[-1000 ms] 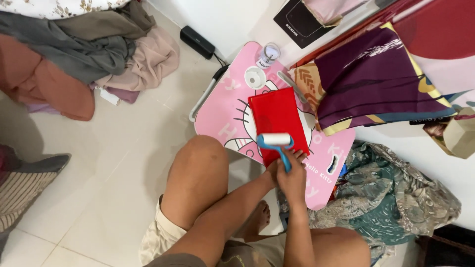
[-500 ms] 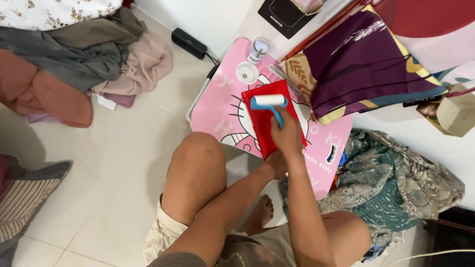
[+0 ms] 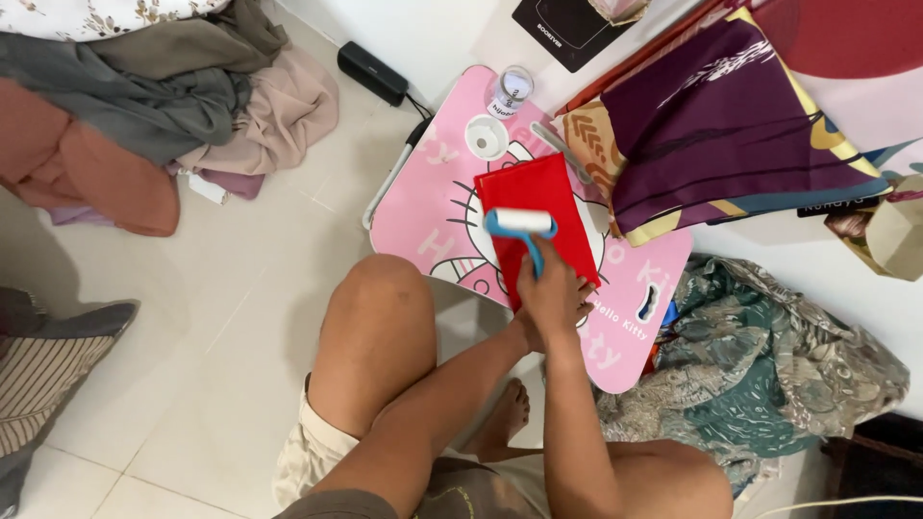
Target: A person uses a lint roller to clean a red patterned cloth on a small table, folding and unfolding it to reach all areas.
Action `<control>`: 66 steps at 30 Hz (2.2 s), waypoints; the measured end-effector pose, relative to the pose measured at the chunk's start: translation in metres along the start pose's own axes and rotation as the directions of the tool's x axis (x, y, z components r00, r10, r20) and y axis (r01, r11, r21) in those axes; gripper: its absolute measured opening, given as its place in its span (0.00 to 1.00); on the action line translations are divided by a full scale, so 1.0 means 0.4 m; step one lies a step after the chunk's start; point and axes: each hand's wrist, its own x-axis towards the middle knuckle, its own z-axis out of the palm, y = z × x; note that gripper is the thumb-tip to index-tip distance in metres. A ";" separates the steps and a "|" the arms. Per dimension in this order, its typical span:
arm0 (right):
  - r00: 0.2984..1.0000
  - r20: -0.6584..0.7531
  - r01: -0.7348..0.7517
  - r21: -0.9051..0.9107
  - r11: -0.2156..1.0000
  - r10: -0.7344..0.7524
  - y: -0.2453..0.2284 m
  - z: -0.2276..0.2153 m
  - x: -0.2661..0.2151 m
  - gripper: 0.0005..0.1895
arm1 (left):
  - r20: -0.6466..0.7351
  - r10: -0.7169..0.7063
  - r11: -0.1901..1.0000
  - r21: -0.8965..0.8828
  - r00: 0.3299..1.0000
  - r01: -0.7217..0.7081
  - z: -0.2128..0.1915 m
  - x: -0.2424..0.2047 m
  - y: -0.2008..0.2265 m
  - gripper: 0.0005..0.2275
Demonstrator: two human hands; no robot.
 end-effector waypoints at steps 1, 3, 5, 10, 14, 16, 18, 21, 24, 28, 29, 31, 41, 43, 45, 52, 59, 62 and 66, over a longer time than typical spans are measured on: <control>0.994 -0.038 0.108 0.139 0.984 -0.103 -0.075 -0.076 -0.028 0.22 | -0.041 0.006 1.000 -0.005 0.999 -0.007 0.019 0.002 -0.008 0.14; 0.975 -0.090 0.221 0.275 0.936 -0.204 -0.151 -0.146 -0.021 0.21 | -0.122 0.018 1.000 -0.013 0.992 -0.020 0.052 0.003 -0.022 0.15; 0.961 -0.125 0.270 0.254 0.929 -0.246 -0.152 -0.131 0.048 0.20 | -0.197 0.028 0.999 -0.020 0.980 -0.033 0.066 -0.002 -0.038 0.17; 0.897 -0.270 0.433 0.365 0.824 -0.351 -0.110 -0.173 0.074 0.19 | -0.369 0.063 0.995 -0.046 0.927 -0.086 0.193 -0.056 -0.076 0.20; 0.811 -0.494 0.556 0.485 0.675 -0.313 -0.029 -0.247 -0.004 0.19 | -0.440 -0.248 0.754 -0.648 0.863 -0.114 -0.165 -0.009 -0.084 0.15; 0.847 -0.471 0.494 0.526 0.693 -0.246 0.015 -0.261 -0.062 0.20 | -0.469 -0.247 0.938 -0.336 0.848 0.088 -0.135 -0.032 -0.202 0.16; 0.880 -0.443 0.422 0.565 0.709 -0.171 0.050 -0.262 -0.110 0.20 | -0.490 -0.231 0.960 0.024 0.840 0.278 -0.128 -0.055 -0.279 0.17; 0.893 -0.416 0.399 0.554 0.731 -0.171 0.055 -0.241 -0.148 0.21 | -0.467 -0.262 0.952 0.017 0.845 0.305 -0.162 -0.073 -0.353 0.17; 0.909 -0.375 0.371 0.535 0.759 -0.180 0.018 -0.210 -0.165 0.21 | -0.436 -0.311 0.936 0.011 0.844 0.351 -0.185 -0.078 -0.416 0.16; 0.928 -0.315 0.343 0.504 0.793 -0.201 -0.026 -0.187 -0.162 0.22 | -0.399 -0.379 0.907 0.017 0.835 0.420 -0.201 -0.075 -0.453 0.16; 0.933 -0.293 0.334 0.491 0.804 -0.208 -0.029 -0.183 -0.165 0.22 | -0.388 -0.403 0.896 0.018 0.829 0.444 -0.202 -0.080 -0.457 0.16; 0.938 -0.268 0.326 0.478 0.816 -0.218 0.020 -0.184 -0.202 0.22 | -0.376 -0.431 0.882 0.018 0.821 0.471 -0.198 -0.080 -0.458 0.16; 0.940 -0.159 0.342 0.382 0.858 -0.303 0.196 -0.197 -0.358 0.23 | -0.321 -0.623 0.752 0.003 0.713 0.659 -0.204 -0.082 -0.468 0.13; 0.925 -0.172 0.378 0.363 0.852 -0.338 0.160 -0.192 -0.324 0.22 | -0.344 -0.618 0.759 -0.027 0.707 0.650 -0.239 -0.077 -0.437 0.13; 0.909 -0.190 0.416 0.341 0.843 -0.372 0.114 -0.189 -0.283 0.22 | -0.370 -0.609 0.769 -0.058 0.701 0.637 -0.262 -0.075 -0.416 0.13; 0.859 -0.191 0.511 0.254 0.821 -0.475 -0.069 -0.147 -0.077 0.21 | -0.425 -0.682 0.732 -0.378 0.596 0.567 -0.304 -0.088 -0.391 0.16; 0.832 -0.237 0.554 0.298 0.777 -0.502 -0.130 -0.128 0.009 0.23 | -0.503 -0.648 0.761 -0.425 0.571 0.490 -0.293 -0.092 -0.408 0.14; 0.830 -0.312 0.555 0.383 0.738 -0.462 -0.082 -0.158 -0.084 0.21 | -0.612 -0.540 0.824 -0.242 0.578 0.513 -0.256 -0.091 -0.431 0.09; 0.866 -0.301 0.497 0.424 0.757 -0.400 0.031 -0.164 -0.239 0.21 | -0.633 -0.496 0.838 -0.168 0.594 0.519 -0.223 -0.087 -0.451 0.10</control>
